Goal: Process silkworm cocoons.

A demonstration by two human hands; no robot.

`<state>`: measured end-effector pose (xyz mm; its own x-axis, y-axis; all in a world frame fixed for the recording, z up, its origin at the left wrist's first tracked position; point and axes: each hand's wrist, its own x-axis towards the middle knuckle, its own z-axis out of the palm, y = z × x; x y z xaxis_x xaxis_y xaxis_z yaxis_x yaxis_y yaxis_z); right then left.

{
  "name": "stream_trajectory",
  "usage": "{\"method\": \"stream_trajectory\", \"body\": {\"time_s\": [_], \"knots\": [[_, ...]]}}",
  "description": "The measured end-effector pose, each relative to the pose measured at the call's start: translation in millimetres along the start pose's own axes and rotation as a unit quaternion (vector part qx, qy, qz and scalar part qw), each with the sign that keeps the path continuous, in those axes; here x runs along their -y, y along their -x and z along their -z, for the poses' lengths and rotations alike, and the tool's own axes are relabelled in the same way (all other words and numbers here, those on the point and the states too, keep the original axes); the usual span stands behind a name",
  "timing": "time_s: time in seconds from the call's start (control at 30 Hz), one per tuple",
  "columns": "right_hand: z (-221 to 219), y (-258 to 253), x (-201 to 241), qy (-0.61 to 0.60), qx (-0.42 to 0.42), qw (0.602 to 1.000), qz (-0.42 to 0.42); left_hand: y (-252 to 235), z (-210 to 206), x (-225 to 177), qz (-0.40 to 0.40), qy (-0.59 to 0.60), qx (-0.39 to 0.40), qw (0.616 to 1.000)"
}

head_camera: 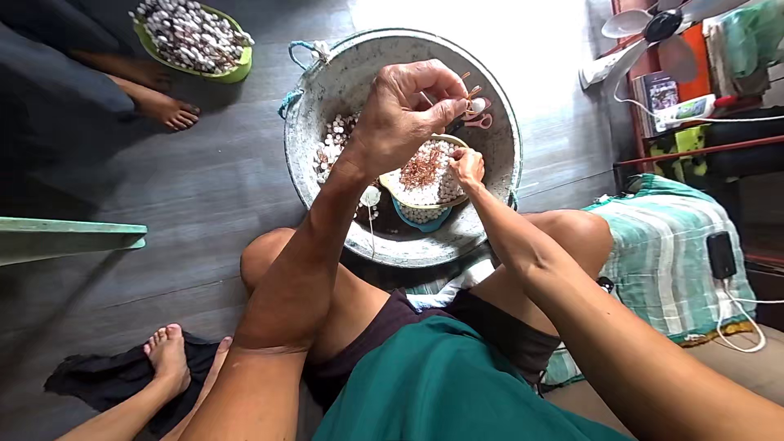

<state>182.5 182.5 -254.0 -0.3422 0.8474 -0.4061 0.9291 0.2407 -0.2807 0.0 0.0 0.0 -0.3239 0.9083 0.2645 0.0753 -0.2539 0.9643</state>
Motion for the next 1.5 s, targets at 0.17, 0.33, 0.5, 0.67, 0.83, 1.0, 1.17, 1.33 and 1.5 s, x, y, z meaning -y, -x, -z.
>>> {"method": "stream_trajectory", "body": {"time_s": [0.17,0.33,0.5,0.67,0.83,1.0,1.17,1.33,1.5], "knots": [[-0.9,-2.4,-8.3,0.026,0.024,0.998,0.042,1.4,1.9,-0.5,0.004,-0.017,-0.008,1.0],[3.2,-6.7,-11.7,0.037,0.048,0.997,0.056,1.0,1.6,0.0,0.005,-0.013,-0.007,1.0],[41.6,11.7,-12.0,-0.196,0.005,0.98,0.04,-0.4,0.8,0.5,0.003,-0.014,0.0,1.0],[142.3,72.8,15.9,-0.601,0.068,0.779,0.166,4.1,1.0,-11.0,-0.013,-0.043,0.013,0.999],[213.6,144.1,44.3,-0.659,0.136,0.695,0.254,14.0,-4.6,-16.0,-0.026,-0.078,0.028,0.996],[220.0,164.4,48.6,-0.715,0.201,0.612,0.272,17.7,-7.6,-17.1,-0.045,-0.109,0.048,0.992],[212.6,163.6,45.7,-0.753,0.22,0.567,0.251,18.4,-9.2,-20.1,-0.055,-0.12,0.067,0.989],[204.4,159.9,42.8,-0.766,0.224,0.558,0.226,18.1,-8.8,-18.0,-0.054,-0.136,0.071,0.987],[199.9,156.3,41.6,-0.769,0.221,0.558,0.22,15.9,-9.8,-13.2,-0.05,-0.162,0.074,0.983]]}}
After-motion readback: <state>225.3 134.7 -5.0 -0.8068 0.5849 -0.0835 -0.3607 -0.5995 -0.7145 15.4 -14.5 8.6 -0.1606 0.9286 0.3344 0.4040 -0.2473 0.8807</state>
